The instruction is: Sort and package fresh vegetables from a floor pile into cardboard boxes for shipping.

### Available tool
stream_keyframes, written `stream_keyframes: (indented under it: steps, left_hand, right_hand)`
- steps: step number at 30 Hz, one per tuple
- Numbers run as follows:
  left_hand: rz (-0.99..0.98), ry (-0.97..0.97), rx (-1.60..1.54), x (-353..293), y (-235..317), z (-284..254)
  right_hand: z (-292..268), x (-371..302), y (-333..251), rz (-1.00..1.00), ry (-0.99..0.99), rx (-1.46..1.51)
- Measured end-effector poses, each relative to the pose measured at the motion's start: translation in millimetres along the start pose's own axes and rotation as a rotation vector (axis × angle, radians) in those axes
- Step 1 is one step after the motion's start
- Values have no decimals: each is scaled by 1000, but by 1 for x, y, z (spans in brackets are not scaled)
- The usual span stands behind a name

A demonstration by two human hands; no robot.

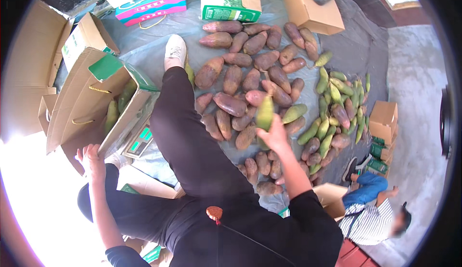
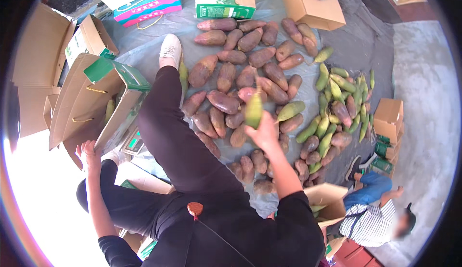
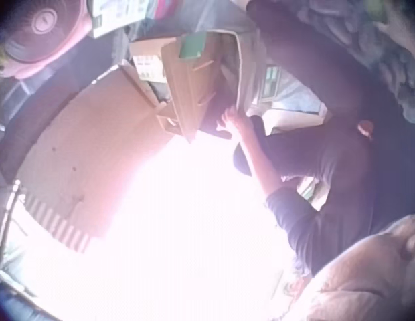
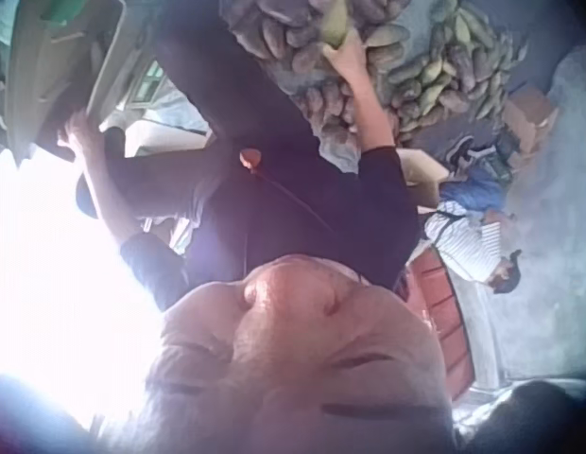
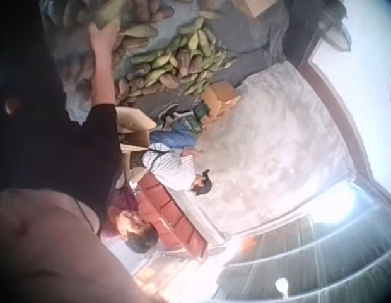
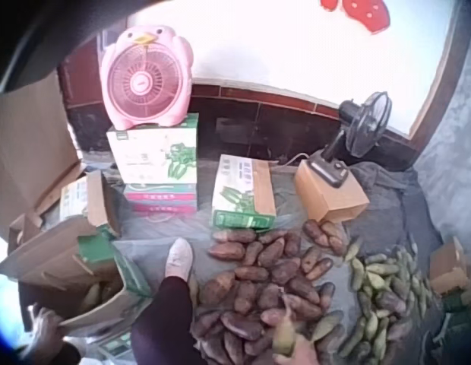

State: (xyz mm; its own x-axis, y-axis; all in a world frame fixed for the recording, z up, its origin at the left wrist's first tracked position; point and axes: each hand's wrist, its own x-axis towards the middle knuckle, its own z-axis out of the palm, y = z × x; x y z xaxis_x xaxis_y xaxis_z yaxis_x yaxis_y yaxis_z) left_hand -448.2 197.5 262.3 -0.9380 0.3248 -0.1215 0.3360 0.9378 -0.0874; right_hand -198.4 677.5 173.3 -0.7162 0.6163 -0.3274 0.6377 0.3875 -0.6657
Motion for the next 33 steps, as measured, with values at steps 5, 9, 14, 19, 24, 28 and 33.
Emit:
stream_keyframes:
  steps: [5,9,14,19,24,28,33]
  left_hand:
    - [71,1,-39,2,7,2]
    - [18,-5,-14,-3,4,-4]
    - [50,50,-56,-3,6,-4]
    - [8,41,-50,-4,5,-8]
    - [52,76,-20,-2,9,-4]
    - [5,19,12,13,15,2]
    - [-13,-24,8,5,19,9]
  right_hand:
    - [66,-26,12,39,-134,-171]
    - [71,-20,21,32,-106,-349]
    - [28,-22,-52,-97,-95,138]
    - [17,-2,-191,-472,-145,513]
    - [36,6,-325,-972,-263,681]
    - [106,5,-383,-860,-252,930]
    - [108,17,-325,-642,-282,440]
